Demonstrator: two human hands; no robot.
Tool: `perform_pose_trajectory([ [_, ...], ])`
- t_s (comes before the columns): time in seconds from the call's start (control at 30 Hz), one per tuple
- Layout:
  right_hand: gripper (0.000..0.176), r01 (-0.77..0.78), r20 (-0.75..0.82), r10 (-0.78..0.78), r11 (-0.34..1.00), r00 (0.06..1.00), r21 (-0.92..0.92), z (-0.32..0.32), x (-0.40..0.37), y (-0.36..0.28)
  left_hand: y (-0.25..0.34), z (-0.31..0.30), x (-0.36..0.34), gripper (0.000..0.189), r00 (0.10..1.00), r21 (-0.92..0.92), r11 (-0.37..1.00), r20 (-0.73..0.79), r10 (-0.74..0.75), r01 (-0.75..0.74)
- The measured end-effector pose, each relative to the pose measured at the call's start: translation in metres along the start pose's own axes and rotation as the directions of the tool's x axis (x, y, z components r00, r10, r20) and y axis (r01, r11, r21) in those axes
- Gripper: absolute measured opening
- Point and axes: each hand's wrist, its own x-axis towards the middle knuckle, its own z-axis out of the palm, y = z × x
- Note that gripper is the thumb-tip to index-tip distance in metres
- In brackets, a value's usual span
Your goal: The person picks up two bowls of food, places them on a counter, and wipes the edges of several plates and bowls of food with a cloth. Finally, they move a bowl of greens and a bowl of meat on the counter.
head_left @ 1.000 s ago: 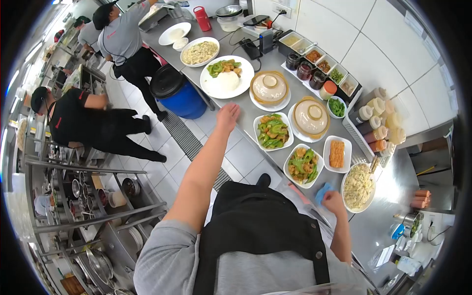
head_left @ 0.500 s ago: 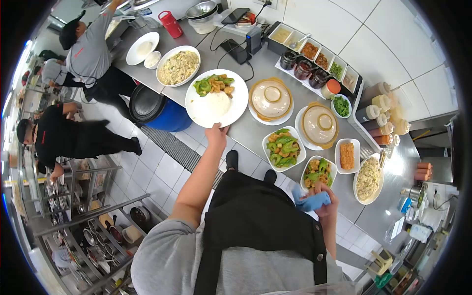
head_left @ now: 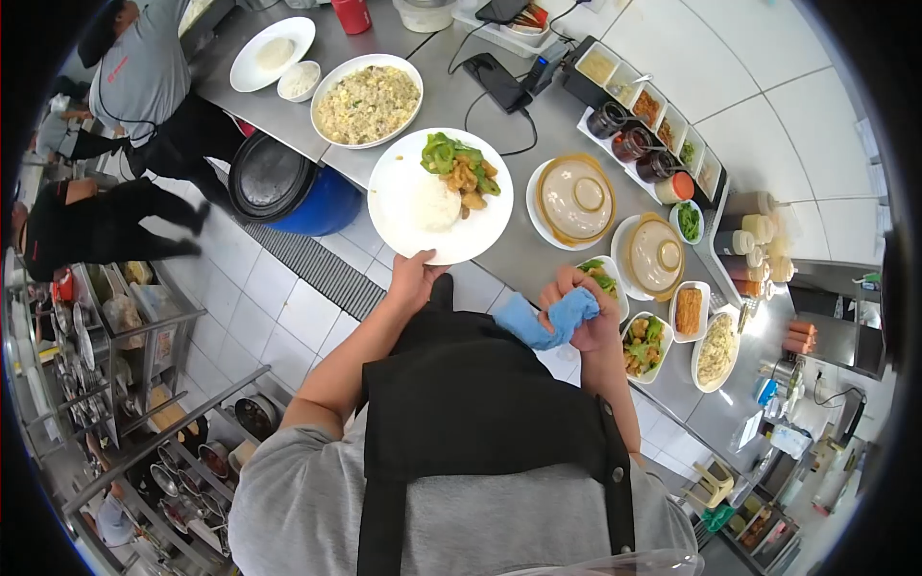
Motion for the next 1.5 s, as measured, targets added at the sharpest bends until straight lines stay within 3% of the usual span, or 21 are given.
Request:
perform_pose_trajectory([
  [0.17, 0.020, 0.151, -0.167, -0.154, 0.988, 0.974, -0.032, -0.003, 0.023, -0.008, 0.057, -0.036, 0.013, 0.046, 0.985, 0.266, 0.952, 0.036, -0.169, 0.153],
  [0.23, 0.014, 0.130, -0.285, -0.185, 0.971, 0.941, -0.200, -0.007, 0.032, -0.006, 0.074, -0.052, 0.026, 0.044, 0.977, 0.364, 0.909, -0.018, -0.212, 0.204],
  [0.37, 0.011, 0.093, -0.477, -0.369, 0.857, 0.798, -0.507, -0.033, 0.049, 0.013, 0.070, -0.051, 0.023, 0.043, 0.969, 0.343, 0.915, -0.195, -0.149, 0.210],
  [0.5, 0.013, 0.171, -0.568, -0.537, 0.803, 0.624, -0.571, -0.023, 0.069, 0.024, 0.045, -0.042, 0.012, 0.046, 0.996, 0.158, 0.985, -0.063, -0.061, 0.070],
  [0.7, 0.017, 0.170, -0.508, -0.666, 0.682, 0.546, -0.711, -0.020, 0.099, 0.011, 0.077, -0.060, 0.019, 0.041, 0.993, 0.300, 0.947, -0.050, -0.105, 0.115],
  [0.8, 0.017, 0.123, -0.415, -0.706, 0.576, 0.574, -0.808, -0.016, 0.123, 0.011, 0.096, -0.072, 0.025, 0.038, 0.994, 0.275, 0.957, -0.082, -0.070, 0.090],
  [0.83, 0.017, 0.088, -0.345, -0.756, 0.467, 0.556, -0.880, -0.026, 0.133, 0.013, 0.101, -0.066, 0.021, 0.042, 0.993, 0.282, 0.957, -0.109, -0.044, 0.074],
  [0.9, 0.019, 0.011, -0.186, -0.829, 0.226, 0.528, -0.974, -0.056, 0.156, 0.021, 0.097, -0.063, 0.020, 0.047, 0.989, 0.122, 0.993, -0.142, 0.027, -0.010],
  [0.97, 0.020, -0.067, -0.092, -0.840, 0.066, 0.535, -0.996, -0.055, 0.180, 0.020, 0.089, -0.058, 0.021, 0.049, 0.971, 0.039, 0.992, -0.205, 0.123, -0.118],
  [1.0, 0.020, -0.103, -0.044, -0.839, -0.015, 0.542, -0.995, -0.053, 0.191, 0.020, 0.084, -0.054, 0.021, 0.049, 0.951, 0.040, 0.982, -0.247, 0.187, -0.183],
  [1.07, 0.021, -0.090, -0.053, -0.809, 0.000, 0.585, -0.996, -0.052, 0.213, 0.015, 0.076, -0.049, 0.025, 0.049, 0.892, 0.051, 0.949, -0.327, 0.312, -0.313],
  [1.1, 0.021, -0.083, -0.055, -0.793, 0.006, 0.606, -0.997, -0.051, 0.223, 0.012, 0.071, -0.052, 0.029, 0.050, 0.860, 0.140, 0.934, -0.365, 0.357, -0.328],
  [1.2, 0.020, 0.015, 0.138, -0.740, -0.171, 0.658, -0.985, -0.045, 0.251, 0.003, 0.076, -0.058, 0.034, 0.050, 0.868, 0.243, 0.936, -0.370, 0.331, -0.253],
  [1.3, 0.018, 0.207, 0.403, -0.548, -0.384, 0.734, -0.900, -0.041, 0.284, -0.005, 0.088, -0.062, 0.040, 0.050, 0.889, 0.313, 0.926, -0.331, 0.315, -0.212],
  [1.4, 0.016, 0.287, 0.459, -0.295, -0.477, 0.838, -0.831, -0.025, 0.308, 0.000, 0.099, -0.064, 0.046, 0.050, 0.918, 0.371, 0.914, -0.284, 0.277, -0.161],
  [1.5, 0.014, 0.378, 0.470, -0.042, -0.533, 0.882, -0.757, -0.008, 0.317, 0.015, 0.102, -0.068, 0.055, 0.049, 0.942, 0.397, 0.910, -0.243, 0.230, -0.119],
])
